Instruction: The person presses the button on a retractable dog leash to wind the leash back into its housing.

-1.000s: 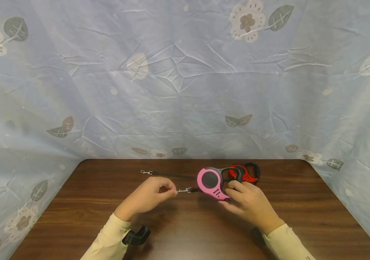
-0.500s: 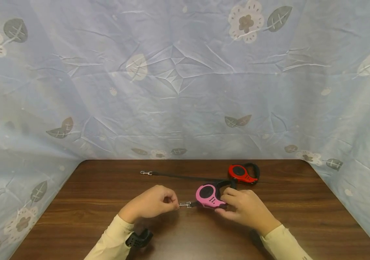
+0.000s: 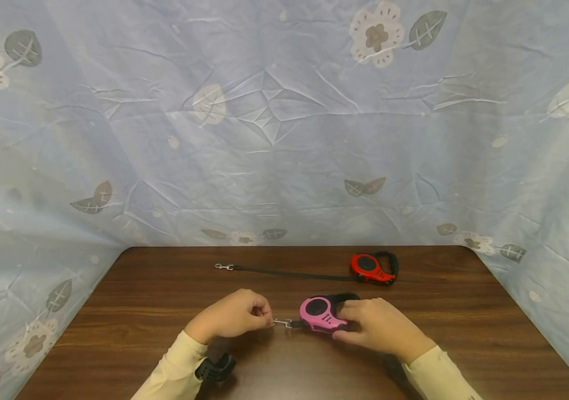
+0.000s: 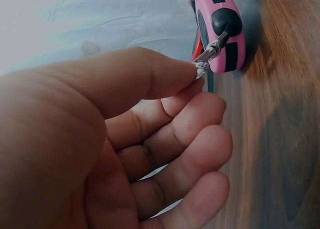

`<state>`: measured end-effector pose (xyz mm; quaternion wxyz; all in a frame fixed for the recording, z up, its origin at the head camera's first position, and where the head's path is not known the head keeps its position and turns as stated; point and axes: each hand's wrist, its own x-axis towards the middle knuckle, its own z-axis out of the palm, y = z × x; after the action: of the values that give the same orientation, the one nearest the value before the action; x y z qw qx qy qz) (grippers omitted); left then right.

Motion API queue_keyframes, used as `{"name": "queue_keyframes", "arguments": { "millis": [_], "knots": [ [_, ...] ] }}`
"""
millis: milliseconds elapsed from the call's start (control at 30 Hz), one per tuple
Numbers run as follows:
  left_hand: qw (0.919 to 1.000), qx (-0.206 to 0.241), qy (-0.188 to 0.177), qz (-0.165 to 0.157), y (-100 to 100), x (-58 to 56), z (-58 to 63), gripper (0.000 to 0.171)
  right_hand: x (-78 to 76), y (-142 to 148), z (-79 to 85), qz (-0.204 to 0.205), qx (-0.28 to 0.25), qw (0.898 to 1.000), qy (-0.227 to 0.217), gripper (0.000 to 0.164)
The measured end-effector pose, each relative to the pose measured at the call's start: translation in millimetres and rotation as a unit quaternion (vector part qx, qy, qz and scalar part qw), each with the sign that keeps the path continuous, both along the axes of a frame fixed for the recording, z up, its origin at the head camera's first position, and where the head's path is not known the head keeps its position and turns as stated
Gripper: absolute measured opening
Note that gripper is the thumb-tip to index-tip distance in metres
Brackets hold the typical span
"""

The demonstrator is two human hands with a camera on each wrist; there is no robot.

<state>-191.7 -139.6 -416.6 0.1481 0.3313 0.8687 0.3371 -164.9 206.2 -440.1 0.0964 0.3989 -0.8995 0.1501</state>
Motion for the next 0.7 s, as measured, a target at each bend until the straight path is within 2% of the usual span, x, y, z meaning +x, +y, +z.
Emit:
{"name": "queue_keyframes", "arguments": {
  "millis": [100, 233, 433, 700],
  "knots": [
    [0.9999, -0.004, 0.004, 0.010, -0.8, -1.0, -1.8, 0.011, 2.7, -2.3, 3.5, -0.004, 0.013, 0.999, -0.048, 0.028],
    [0.9995, -0.016, 0.008, 0.027, -1.5, -2.4, -4.1, 0.011, 5.9, -6.2, 6.2, -0.002, 0.029, 0.996, -0.082, 0.028],
    [0.9987, -0.022, 0.027, 0.037, -1.6, -2.9, -5.2, 0.012, 8.9, -10.8, 7.1, 0.007, 0.053, 0.996, -0.075, 0.020],
    [0.9982, -0.021, 0.029, 0.047, -3.6, -1.8, -6.4, 0.013, 13.9, -17.5, 8.1, 0.001, 0.068, 0.995, -0.068, 0.024]
  ]
}}
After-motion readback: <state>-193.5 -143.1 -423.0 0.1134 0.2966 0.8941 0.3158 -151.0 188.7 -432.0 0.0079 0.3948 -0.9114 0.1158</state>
